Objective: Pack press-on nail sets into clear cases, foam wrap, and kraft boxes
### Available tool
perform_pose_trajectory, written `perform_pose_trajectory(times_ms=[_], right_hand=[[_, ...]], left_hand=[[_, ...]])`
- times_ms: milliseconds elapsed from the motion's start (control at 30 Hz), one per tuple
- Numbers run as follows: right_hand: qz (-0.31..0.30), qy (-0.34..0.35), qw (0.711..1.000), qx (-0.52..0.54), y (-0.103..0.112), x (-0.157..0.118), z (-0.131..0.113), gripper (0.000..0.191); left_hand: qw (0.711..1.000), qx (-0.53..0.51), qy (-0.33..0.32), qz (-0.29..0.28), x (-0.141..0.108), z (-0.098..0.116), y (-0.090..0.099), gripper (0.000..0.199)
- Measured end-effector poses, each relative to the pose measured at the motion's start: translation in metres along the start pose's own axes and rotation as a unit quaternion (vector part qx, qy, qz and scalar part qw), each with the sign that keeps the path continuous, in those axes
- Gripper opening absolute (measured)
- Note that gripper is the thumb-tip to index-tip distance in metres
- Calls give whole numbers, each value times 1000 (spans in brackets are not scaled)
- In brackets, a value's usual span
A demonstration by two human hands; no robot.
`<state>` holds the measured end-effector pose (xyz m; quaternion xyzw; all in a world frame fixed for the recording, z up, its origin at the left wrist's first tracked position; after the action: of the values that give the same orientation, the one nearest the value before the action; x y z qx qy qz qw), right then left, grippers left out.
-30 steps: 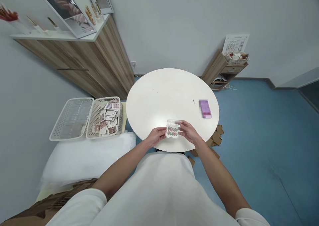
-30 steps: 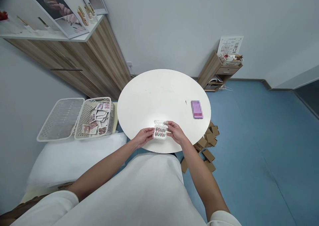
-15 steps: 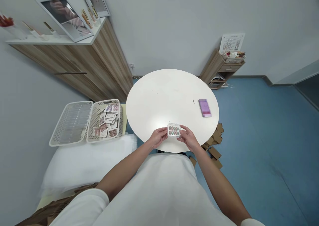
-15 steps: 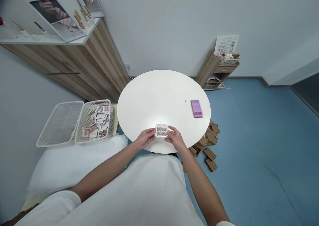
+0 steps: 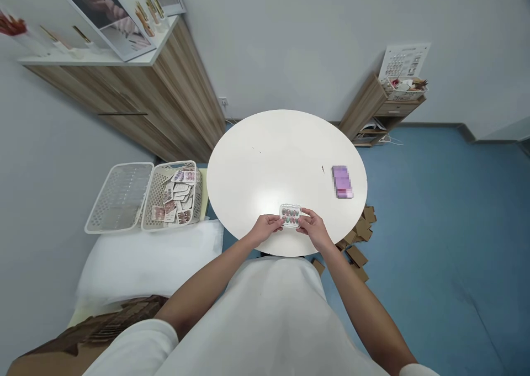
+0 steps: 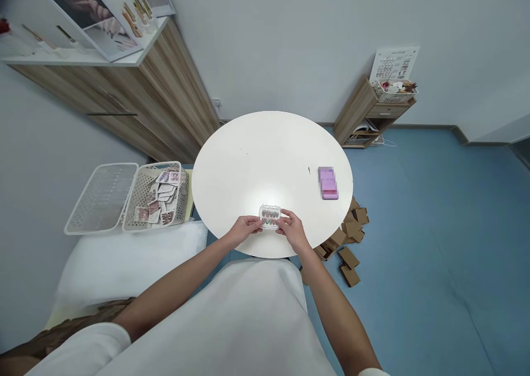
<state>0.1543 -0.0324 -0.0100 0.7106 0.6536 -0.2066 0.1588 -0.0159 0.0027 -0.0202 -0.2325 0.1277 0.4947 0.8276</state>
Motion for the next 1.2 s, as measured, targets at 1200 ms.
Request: perform_pose_trajectory(times_ms=[1200], right_hand=[[-153,279,870,-377,-123,87,-13,40]], left_hand=[[926,125,-142,326,-29,1,109,48]])
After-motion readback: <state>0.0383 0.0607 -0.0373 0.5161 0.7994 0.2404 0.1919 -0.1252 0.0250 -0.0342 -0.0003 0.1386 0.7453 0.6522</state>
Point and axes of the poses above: each hand's wrist, its own x-axis towards the middle knuckle, its own y-axis out of the back of the hand, z = x × y, the point moved 4 cm from there along x, towards the middle knuckle, and after that the axes turned 9 degrees about -x, right-handed, at the moved point
